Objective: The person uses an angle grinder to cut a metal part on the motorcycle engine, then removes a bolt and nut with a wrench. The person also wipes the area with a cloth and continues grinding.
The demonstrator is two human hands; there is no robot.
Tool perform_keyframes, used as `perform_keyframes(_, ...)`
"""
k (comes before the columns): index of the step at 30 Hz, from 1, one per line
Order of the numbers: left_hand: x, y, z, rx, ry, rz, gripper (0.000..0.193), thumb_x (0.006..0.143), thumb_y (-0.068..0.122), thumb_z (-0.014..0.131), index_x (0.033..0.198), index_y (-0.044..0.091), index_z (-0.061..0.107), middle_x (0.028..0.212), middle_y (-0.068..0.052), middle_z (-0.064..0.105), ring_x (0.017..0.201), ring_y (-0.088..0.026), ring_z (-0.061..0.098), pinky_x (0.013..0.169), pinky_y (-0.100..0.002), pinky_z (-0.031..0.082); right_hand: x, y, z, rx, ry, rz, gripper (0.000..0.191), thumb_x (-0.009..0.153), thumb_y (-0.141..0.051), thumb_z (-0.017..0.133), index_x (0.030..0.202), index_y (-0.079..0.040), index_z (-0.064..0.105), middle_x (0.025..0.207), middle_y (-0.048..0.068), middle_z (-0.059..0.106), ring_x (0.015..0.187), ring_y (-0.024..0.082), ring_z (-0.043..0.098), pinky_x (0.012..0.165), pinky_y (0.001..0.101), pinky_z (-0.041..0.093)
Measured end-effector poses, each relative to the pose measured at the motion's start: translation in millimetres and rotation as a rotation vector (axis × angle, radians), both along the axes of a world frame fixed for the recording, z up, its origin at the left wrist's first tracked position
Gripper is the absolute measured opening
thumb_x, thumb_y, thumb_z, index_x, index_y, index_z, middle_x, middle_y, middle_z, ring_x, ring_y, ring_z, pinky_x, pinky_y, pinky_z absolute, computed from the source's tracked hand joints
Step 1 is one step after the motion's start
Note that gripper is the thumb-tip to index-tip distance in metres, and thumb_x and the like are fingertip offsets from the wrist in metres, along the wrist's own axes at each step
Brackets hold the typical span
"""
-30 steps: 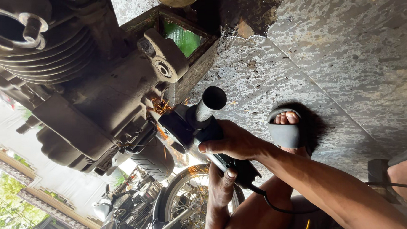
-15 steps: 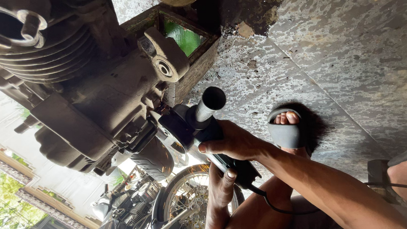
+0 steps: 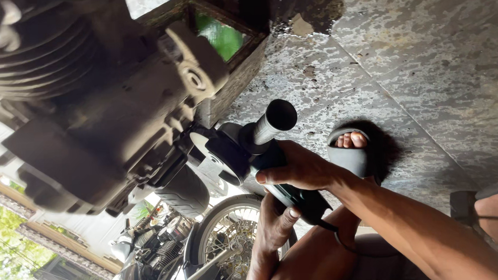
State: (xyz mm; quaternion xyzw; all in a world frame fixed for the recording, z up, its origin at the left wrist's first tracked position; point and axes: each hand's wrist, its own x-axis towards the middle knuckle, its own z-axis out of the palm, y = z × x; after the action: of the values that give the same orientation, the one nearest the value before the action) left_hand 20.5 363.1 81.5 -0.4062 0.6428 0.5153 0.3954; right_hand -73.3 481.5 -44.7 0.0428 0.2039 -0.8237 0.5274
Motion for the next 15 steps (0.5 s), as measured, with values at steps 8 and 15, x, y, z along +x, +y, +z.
perform_keyframes(8,-11,-5,-17,0.146,-0.183,-0.183,0.084,0.086,0.066,0.079,0.129,-0.004,0.063,0.115,-0.011,0.072,0.108,-0.019,0.067,0.095,-0.035,0.055,11,14,-34,-0.11,-0.092,0.028,0.053,0.079,-0.035,0.082,0.12,-0.006,0.066,0.103,0.0,0.067,0.099,0.011,0.06,0.089,0.0297,0.051)
perform_keyframes(15,-13,-13,-39,0.254,-0.28,-0.137,0.082,0.088,0.06,0.08,0.14,0.002,0.055,0.119,-0.009,0.066,0.11,-0.017,0.062,0.095,-0.034,0.053,8,19,-70,-0.126,-0.189,0.139,0.052,0.076,-0.029,0.082,0.122,-0.011,0.066,0.099,0.001,0.071,0.095,0.013,0.066,0.086,0.033,0.055)
